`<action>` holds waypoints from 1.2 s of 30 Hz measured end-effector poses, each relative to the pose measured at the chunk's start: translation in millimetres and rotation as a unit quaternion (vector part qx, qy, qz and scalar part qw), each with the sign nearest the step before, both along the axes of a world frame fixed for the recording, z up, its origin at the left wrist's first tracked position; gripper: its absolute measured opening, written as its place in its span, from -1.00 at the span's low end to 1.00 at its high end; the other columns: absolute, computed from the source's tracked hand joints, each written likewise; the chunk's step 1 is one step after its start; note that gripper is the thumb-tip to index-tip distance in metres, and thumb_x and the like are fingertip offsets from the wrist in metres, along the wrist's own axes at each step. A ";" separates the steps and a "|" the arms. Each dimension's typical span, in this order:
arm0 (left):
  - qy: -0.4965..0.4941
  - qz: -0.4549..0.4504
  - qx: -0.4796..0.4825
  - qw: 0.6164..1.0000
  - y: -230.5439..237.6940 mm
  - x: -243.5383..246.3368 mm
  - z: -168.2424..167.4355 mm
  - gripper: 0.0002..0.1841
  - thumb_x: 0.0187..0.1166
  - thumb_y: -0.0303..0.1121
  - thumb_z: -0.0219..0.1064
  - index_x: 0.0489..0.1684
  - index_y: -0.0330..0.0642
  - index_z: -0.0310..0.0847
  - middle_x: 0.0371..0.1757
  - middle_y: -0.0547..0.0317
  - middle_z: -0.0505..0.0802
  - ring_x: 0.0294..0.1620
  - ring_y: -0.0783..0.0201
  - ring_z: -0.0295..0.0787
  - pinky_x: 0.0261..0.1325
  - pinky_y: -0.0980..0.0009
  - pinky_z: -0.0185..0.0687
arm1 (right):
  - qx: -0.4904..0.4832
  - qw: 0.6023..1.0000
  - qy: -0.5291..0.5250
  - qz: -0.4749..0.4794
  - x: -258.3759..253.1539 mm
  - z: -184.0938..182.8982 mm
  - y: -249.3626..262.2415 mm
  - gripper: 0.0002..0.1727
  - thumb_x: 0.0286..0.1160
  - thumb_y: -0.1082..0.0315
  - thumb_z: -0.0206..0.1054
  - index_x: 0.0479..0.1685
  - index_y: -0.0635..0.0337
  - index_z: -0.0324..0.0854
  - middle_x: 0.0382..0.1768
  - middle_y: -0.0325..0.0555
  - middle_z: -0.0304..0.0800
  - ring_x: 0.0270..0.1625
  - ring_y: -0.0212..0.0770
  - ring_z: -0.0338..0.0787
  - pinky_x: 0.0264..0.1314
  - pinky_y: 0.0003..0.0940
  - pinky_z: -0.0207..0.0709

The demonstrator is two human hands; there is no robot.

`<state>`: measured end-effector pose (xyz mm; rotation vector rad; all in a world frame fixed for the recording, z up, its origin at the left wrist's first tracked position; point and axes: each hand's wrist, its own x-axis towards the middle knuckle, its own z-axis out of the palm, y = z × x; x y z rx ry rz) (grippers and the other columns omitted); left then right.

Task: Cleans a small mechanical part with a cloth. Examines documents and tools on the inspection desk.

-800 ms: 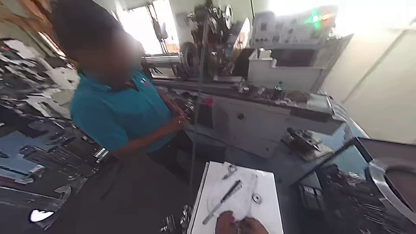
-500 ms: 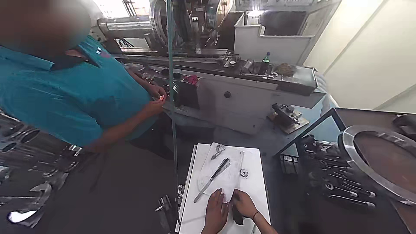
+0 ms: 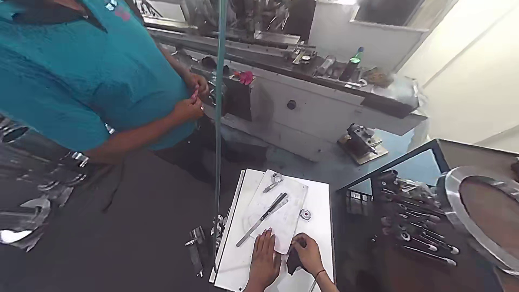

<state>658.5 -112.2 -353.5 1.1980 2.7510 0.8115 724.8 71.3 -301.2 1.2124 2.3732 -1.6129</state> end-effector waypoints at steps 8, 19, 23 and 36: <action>0.015 -0.002 -0.019 1.000 2.6 0.7 -2.3 -0.39 0.56 -0.04 0.12 0.55 -0.17 0.56 0.70 0.00 0.55 0.76 0.01 0.35 0.80 -0.05 0.11 | 0.034 0.998 -0.038 -0.022 -11.5 2.0 1.1 -0.95 0.26 0.45 0.51 -0.42 0.23 0.78 -0.52 -0.10 0.77 -0.41 -0.16 0.74 -0.23 -0.03 0.60; 0.041 -0.005 -0.052 0.998 5.0 0.8 -3.0 -0.36 0.60 0.02 -0.01 0.56 -0.14 0.54 0.69 -0.01 0.56 0.76 0.01 0.36 0.79 -0.05 0.09 | 0.113 0.994 -0.010 0.001 -9.4 -10.9 -4.1 -0.83 0.06 0.27 0.43 -0.49 0.21 0.75 -0.65 -0.17 0.67 -0.59 -0.20 0.64 -0.47 -0.08 0.50; 0.036 -0.005 -0.072 0.997 1.3 5.7 -1.4 -0.34 0.61 0.05 -0.05 0.59 -0.12 0.52 0.70 0.00 0.54 0.76 0.03 0.34 0.80 -0.03 0.05 | 0.116 0.993 -0.023 0.009 -6.1 -7.9 -8.1 -0.80 0.08 0.25 0.41 -0.45 0.22 0.77 -0.60 -0.11 0.73 -0.53 -0.13 0.71 -0.43 -0.01 0.53; 0.053 0.000 -0.069 0.996 1.9 3.9 -0.9 -0.36 0.63 0.06 -0.08 0.59 -0.08 0.50 0.71 0.03 0.53 0.78 0.07 0.31 0.81 0.02 0.03 | 0.157 0.987 -0.004 0.041 -5.3 -9.8 -10.5 -0.76 0.10 0.23 0.34 -0.47 0.25 0.75 -0.61 -0.07 0.71 -0.53 -0.06 0.71 -0.44 0.04 0.53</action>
